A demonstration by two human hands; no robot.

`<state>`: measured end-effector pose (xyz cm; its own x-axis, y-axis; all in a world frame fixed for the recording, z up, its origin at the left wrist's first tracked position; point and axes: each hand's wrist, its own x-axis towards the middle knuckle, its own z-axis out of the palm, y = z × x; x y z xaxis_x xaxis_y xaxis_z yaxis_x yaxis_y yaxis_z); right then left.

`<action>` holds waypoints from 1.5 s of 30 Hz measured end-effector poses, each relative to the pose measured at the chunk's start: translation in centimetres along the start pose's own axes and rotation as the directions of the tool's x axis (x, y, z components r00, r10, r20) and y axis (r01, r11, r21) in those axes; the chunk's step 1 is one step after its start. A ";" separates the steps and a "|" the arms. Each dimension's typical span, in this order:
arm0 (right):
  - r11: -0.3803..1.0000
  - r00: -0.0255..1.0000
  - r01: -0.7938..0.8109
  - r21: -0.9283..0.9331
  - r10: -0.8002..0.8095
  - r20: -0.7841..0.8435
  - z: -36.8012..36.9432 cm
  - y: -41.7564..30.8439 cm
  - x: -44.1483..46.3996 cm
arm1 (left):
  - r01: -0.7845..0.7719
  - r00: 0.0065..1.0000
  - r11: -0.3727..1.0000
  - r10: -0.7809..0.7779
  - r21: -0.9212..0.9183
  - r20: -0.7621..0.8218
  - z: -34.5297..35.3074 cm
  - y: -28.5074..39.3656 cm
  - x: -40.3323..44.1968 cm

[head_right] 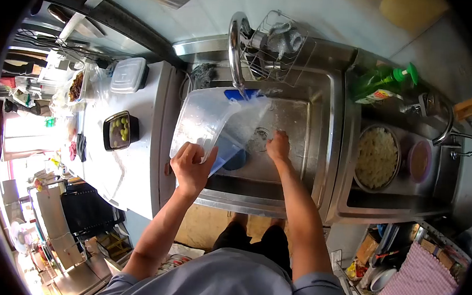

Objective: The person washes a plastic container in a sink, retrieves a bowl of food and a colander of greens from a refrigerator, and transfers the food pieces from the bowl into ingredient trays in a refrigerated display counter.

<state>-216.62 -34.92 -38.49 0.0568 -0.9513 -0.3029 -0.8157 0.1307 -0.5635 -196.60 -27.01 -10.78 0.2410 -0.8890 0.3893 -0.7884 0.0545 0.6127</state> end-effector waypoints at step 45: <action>-0.767 0.969 0.172 0.619 0.244 0.033 -15.9 -12.1 -0.5 | 0.505 0.834 0.672 -0.542 -0.542 0.106 10.7 2.6 1.9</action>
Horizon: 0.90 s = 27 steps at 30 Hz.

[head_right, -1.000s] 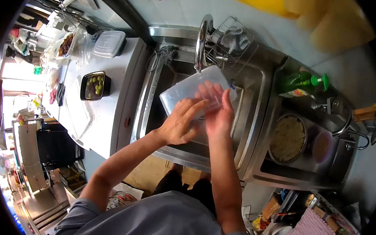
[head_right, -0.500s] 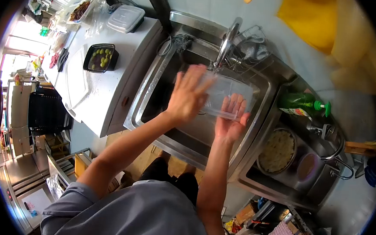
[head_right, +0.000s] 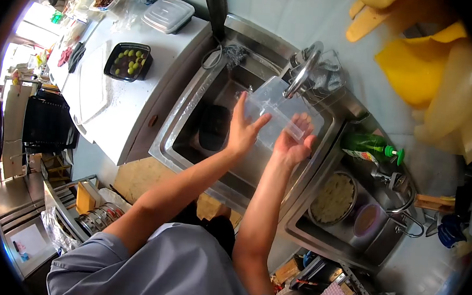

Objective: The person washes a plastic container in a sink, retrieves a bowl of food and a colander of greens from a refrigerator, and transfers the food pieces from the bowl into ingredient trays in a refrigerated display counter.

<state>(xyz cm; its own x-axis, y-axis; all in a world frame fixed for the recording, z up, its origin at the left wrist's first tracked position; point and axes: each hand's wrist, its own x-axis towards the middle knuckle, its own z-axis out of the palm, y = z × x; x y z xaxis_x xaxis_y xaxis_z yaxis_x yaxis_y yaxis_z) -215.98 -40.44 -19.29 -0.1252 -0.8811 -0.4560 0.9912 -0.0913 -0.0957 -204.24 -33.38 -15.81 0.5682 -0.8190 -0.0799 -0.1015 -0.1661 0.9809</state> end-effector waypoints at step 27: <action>0.970 0.987 -0.147 -0.194 0.158 0.043 -3.1 -4.3 -5.1 | 0.527 0.815 0.332 -0.460 -0.782 0.353 1.6 1.0 2.2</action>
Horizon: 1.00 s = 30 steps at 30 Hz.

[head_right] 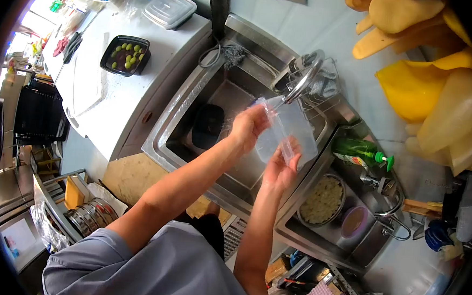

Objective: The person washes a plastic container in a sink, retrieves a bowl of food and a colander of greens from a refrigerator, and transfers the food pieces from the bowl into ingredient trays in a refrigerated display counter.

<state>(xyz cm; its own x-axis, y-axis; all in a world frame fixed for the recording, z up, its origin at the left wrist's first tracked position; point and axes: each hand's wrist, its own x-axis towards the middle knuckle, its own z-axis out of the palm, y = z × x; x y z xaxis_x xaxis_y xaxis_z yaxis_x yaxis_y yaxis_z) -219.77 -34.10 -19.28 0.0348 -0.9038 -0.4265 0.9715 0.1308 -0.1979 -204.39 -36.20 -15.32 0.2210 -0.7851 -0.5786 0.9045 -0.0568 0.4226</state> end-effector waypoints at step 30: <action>0.952 0.960 -0.277 -0.133 0.268 -0.082 -1.9 1.2 -0.3 | -0.498 0.780 -0.135 0.363 0.857 0.510 -3.9 -0.8 -4.5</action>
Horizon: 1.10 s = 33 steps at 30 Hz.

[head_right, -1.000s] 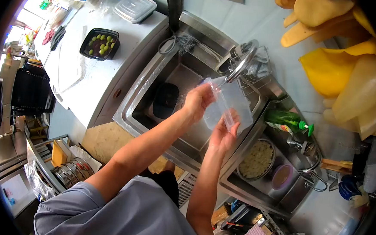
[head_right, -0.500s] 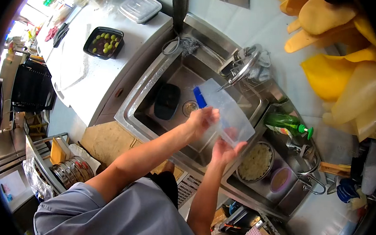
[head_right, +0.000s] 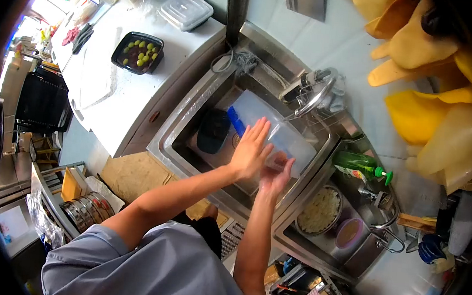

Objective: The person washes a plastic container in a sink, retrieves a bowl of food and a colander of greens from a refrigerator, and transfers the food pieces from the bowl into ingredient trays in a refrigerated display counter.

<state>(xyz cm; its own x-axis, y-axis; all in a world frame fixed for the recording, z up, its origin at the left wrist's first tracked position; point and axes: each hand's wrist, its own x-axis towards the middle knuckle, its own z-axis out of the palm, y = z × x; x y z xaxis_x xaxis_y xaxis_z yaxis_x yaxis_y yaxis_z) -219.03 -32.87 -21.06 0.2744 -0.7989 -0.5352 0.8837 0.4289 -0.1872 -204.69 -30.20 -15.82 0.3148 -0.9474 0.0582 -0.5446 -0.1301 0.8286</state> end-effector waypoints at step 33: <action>0.945 0.925 0.148 -0.290 -0.236 -0.297 -3.7 -8.1 3.8 | 0.448 0.864 0.842 -0.494 0.301 0.095 -5.8 -19.1 9.2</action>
<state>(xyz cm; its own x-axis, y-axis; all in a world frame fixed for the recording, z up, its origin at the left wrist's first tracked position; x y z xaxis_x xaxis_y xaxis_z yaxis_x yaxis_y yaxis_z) -226.58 -37.80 -24.58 -0.0676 -0.7153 -0.6956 0.7660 0.4095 -0.4955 -186.88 -34.69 -27.87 0.4670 -0.7825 -0.4117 -0.5515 -0.6218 0.5561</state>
